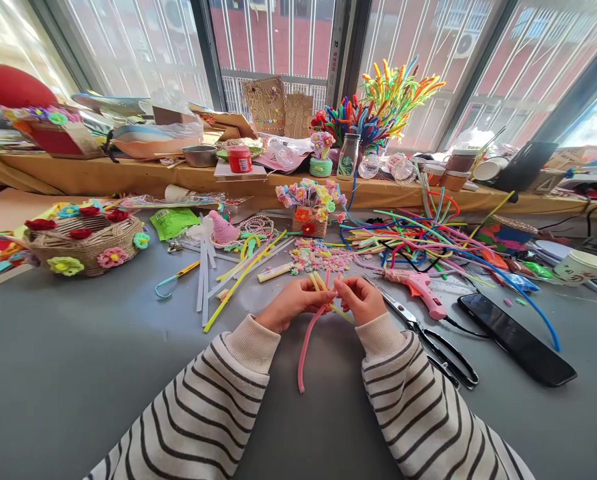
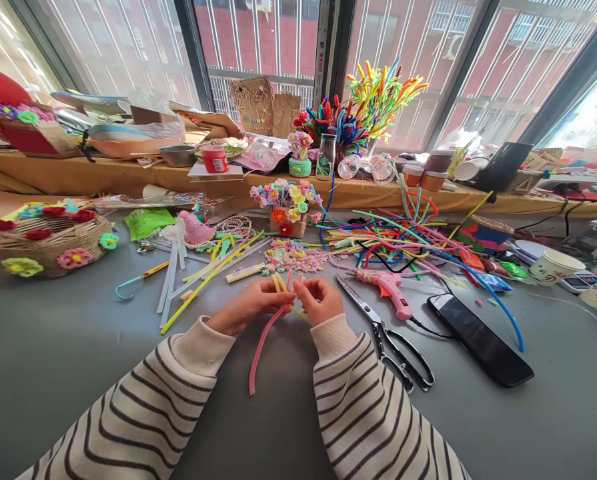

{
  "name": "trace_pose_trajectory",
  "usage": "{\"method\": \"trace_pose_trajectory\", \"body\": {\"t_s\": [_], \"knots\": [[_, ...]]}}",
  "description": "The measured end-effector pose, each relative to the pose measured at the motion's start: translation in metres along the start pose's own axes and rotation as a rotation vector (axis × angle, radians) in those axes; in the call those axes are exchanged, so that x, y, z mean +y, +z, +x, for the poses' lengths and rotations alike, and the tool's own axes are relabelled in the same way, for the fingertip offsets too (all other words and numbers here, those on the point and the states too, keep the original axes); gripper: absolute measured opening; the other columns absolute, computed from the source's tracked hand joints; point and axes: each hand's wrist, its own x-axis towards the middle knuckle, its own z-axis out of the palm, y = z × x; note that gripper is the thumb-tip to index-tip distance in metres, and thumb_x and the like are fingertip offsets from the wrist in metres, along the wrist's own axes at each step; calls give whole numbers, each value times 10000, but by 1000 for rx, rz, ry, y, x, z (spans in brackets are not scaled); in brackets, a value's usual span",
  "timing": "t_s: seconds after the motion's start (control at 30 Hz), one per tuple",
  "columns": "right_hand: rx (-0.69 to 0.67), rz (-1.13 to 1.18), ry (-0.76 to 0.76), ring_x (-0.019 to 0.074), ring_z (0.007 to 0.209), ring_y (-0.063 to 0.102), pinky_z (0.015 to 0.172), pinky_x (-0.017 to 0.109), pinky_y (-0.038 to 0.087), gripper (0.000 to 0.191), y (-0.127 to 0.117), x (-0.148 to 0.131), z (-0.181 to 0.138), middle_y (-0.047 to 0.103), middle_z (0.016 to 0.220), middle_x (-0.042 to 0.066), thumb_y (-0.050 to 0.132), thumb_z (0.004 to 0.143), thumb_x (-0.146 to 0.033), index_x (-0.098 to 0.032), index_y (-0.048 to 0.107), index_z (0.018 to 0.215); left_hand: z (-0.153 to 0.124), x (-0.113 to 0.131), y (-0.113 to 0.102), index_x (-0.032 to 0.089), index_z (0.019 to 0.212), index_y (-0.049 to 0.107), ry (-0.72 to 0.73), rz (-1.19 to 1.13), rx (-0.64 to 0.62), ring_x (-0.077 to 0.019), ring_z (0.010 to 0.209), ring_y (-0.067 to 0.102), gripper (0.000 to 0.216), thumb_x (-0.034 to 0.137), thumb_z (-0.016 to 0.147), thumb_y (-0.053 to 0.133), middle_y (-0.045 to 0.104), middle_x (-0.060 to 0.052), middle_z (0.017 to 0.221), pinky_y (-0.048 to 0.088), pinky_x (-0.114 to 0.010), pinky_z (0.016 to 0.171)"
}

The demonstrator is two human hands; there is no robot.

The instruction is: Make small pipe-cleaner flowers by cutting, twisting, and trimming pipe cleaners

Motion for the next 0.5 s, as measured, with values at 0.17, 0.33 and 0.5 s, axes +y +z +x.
{"method": "trace_pose_trajectory", "body": {"t_s": [0.17,0.33,0.5], "knots": [[30,-133,-89,79,355,399,361,215,326,279,0,3,-1,506,438,-13,562,548,-440,-165,519,536,0,-1,1,125,701,569,4,-13,-10,-97,555,539,282,325,516,637,570,-9,623,415,-242,591],[24,0,-14,78,372,417,379,210,357,263,1,-2,-4,499,445,-22,559,567,-420,-162,512,540,0,0,4,122,677,549,-2,-47,45,-104,562,552,262,312,522,641,561,2,602,425,-248,607],[36,36,6,82,391,435,398,214,383,263,4,-3,-6,509,454,-17,572,558,-416,-159,518,546,-2,1,7,116,639,545,-8,-78,91,-101,537,546,247,302,513,648,557,6,568,429,-238,582]]}}
